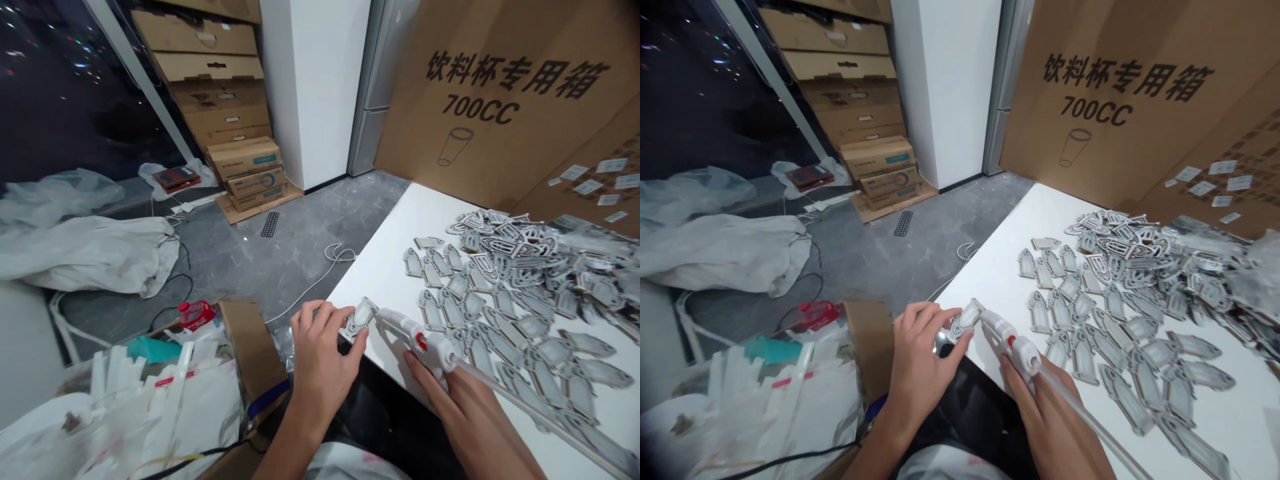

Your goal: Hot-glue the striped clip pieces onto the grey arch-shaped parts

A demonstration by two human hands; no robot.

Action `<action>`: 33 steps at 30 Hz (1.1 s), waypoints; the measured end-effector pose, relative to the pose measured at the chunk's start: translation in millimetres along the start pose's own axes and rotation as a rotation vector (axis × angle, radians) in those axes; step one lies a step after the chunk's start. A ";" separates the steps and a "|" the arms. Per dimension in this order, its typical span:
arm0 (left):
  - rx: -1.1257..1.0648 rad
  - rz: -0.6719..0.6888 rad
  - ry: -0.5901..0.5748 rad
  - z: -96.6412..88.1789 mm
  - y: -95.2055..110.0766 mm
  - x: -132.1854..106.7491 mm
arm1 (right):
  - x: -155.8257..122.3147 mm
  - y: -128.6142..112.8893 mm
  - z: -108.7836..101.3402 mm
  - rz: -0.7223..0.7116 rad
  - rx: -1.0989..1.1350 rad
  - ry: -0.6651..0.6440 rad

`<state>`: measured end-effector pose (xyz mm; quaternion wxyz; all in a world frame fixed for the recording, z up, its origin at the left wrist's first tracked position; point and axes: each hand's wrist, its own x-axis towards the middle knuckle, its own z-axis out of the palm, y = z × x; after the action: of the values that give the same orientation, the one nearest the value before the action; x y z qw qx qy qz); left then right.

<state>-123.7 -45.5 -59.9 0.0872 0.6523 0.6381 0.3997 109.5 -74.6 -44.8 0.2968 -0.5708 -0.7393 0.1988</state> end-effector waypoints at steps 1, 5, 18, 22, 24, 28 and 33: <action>-0.004 -0.007 -0.003 -0.4 -0.5 0.3 | 1.6 -2.2 -1.8 0.084 -0.022 0.047; -0.015 -0.012 -0.021 -1.0 -3.6 1.5 | 13.0 -0.5 -24.1 0.372 -0.135 0.242; 0.157 0.123 -0.066 -3.9 -13.9 23.6 | 18.3 6.9 9.3 0.509 0.741 0.555; 0.212 0.143 -0.102 -6.0 -13.9 36.1 | 16.7 6.5 9.2 0.502 0.854 0.619; 0.237 0.134 -0.101 -6.3 -12.1 39.1 | 15.9 5.2 7.6 0.519 0.856 0.633; 0.239 0.167 -0.126 -5.6 -7.2 42.1 | 14.5 5.3 7.2 0.575 0.857 0.626; 0.195 0.222 -0.180 3.6 -9.1 57.4 | 14.8 7.0 8.1 0.603 0.873 0.620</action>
<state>-136.0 9.3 -44.4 0.0356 0.7574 0.5873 0.2832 106.6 -58.1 -52.1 0.6351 -0.6118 -0.2748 0.3833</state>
